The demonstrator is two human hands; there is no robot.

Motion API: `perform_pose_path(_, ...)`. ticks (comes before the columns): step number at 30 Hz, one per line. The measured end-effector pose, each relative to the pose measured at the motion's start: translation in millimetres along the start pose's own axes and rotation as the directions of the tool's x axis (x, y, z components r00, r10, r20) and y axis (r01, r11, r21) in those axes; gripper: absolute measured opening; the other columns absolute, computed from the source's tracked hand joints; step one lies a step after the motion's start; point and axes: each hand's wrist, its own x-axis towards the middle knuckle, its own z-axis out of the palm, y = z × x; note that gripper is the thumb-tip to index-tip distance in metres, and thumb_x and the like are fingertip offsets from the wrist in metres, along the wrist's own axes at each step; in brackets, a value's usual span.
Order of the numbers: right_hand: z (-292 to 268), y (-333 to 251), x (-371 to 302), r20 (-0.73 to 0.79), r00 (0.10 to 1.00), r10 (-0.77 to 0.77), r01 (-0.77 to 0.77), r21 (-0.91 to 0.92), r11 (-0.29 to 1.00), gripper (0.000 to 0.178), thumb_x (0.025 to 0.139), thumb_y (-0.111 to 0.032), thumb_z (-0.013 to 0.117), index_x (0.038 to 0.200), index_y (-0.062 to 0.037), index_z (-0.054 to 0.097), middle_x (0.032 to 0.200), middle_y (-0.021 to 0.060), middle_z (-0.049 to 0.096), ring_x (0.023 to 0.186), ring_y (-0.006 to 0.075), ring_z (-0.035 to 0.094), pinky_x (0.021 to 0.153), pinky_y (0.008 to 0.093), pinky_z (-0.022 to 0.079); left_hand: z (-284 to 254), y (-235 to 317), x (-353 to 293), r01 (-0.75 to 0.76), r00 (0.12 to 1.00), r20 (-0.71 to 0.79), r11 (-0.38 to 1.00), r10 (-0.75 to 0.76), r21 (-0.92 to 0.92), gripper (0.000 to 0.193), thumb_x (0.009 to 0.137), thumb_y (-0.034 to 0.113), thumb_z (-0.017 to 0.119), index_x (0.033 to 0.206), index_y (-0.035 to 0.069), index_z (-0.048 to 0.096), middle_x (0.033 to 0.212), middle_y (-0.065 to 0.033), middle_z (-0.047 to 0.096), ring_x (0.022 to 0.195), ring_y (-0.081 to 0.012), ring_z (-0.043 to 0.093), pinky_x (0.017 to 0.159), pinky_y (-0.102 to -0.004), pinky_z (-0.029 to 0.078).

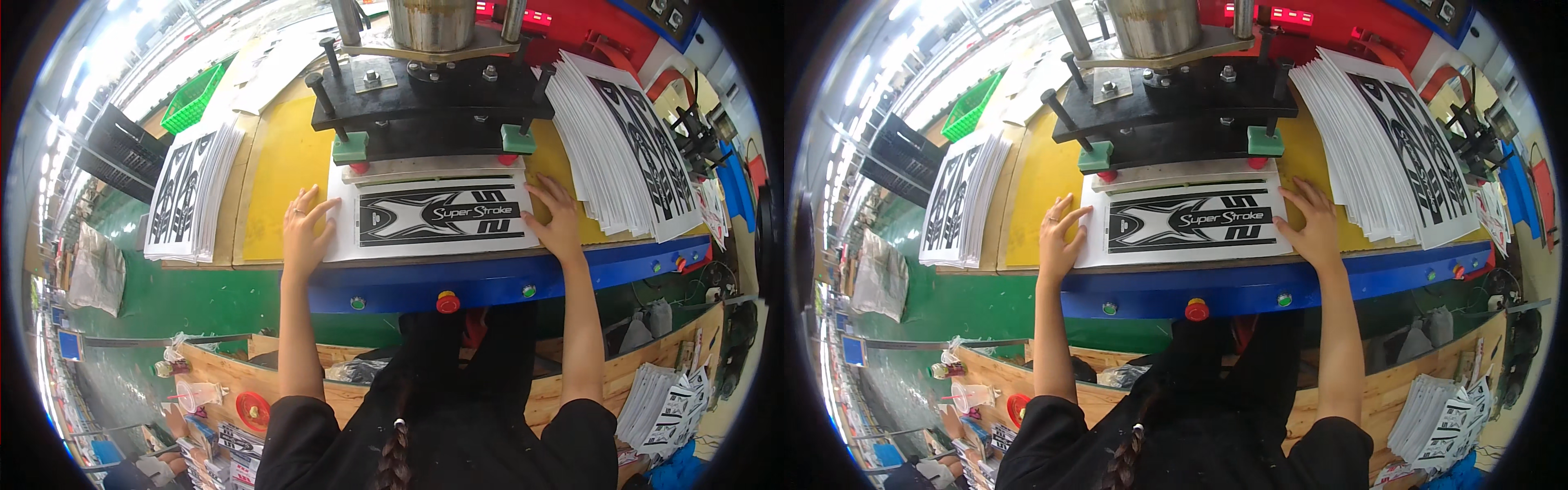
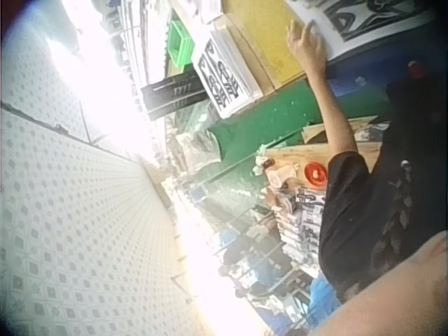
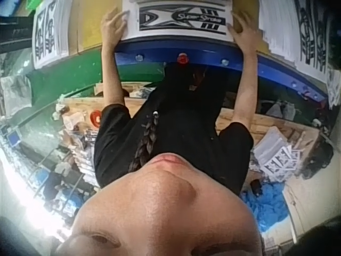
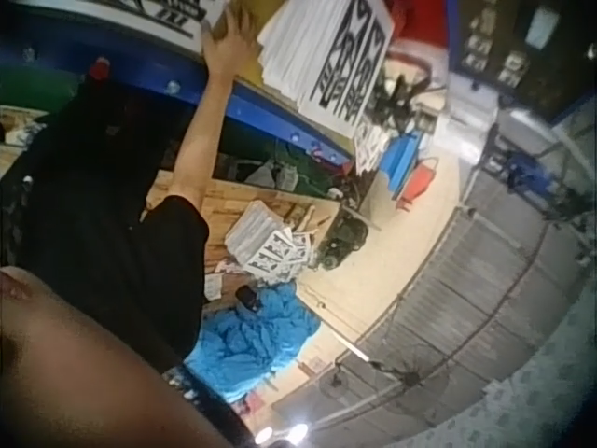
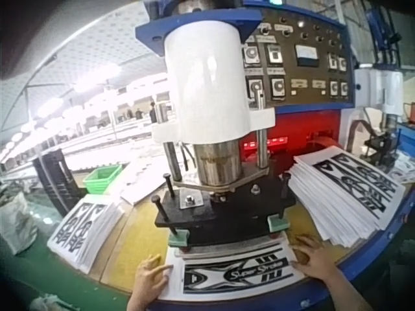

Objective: Operating a heat press or embossing machine to apply patterns or logos to printed sheets.

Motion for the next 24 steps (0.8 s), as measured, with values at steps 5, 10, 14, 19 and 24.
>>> perform_pose_path(5,0.7,4.0,-1.4,0.011,1.0,-0.001,0.001,-0.005,1.0,0.052,0.079,-0.03,0.079,0.129,-0.0202,0.071,0.147,0.0121,0.057,0.138,0.0362,0.049,0.115,0.05,0.035,3.0,0.0,-1.4,0.004,1.0,-0.022,1.0,-0.004,0.006,0.039,0.087,0.016,0.067,0.124,0.025,0.075,0.149,-0.0169,0.054,0.144,-0.0396,0.042,0.122,-0.0507,0.028)
perform_pose_path(10,0.5,2.0,-0.2,-0.003,1.0,0.001,-0.001,-0.004,1.0,0.05,0.08,-0.03,0.078,0.129,-0.0204,0.071,0.146,0.0127,0.057,0.137,0.0369,0.049,0.116,0.0498,0.035,1.2,0.3,-0.4,-0.005,1.0,-0.021,1.0,0.006,0.023,0.038,0.088,0.018,0.067,0.124,0.025,0.075,0.148,-0.0176,0.055,0.144,-0.0395,0.043,0.122,-0.0505,0.027)
perform_pose_path(14,-0.1,1.0,-1.0,-0.007,1.0,0.009,-0.009,0.006,1.0,0.05,0.08,-0.028,0.077,0.129,-0.0206,0.071,0.145,0.0132,0.057,0.137,0.037,0.05,0.115,0.0498,0.036,1.3,1.5,0.6,-0.003,1.0,-0.019,1.0,0.004,0.027,0.04,0.086,0.014,0.067,0.123,0.024,0.075,0.148,-0.0173,0.056,0.144,-0.0394,0.043,0.119,-0.0493,0.031)
perform_pose_path(19,0.8,2.1,-3.4,-0.016,1.0,0.019,-0.019,0.005,1.0,0.05,0.079,-0.025,0.077,0.129,-0.0206,0.07,0.143,0.0131,0.059,0.136,0.035,0.051,0.114,0.0491,0.038,1.7,0.6,-0.4,-0.011,1.0,-0.025,1.0,0.011,-0.004,0.038,0.087,0.013,0.066,0.123,0.022,0.075,0.148,-0.017,0.056,0.144,-0.039,0.043,0.119,-0.0483,0.031)
perform_pose_path(24,1.0,0.6,-2.0,-0.038,0.999,0.005,-0.005,0.003,1.0,0.05,0.079,-0.026,0.077,0.128,-0.0202,0.07,0.142,0.0133,0.06,0.136,0.0349,0.051,0.114,0.0486,0.039,3.2,-3.1,0.9,-0.038,0.999,-0.036,0.999,0.037,-0.021,0.037,0.088,0.016,0.067,0.123,0.024,0.075,0.147,-0.0184,0.056,0.144,-0.0403,0.043,0.12,-0.0498,0.031)
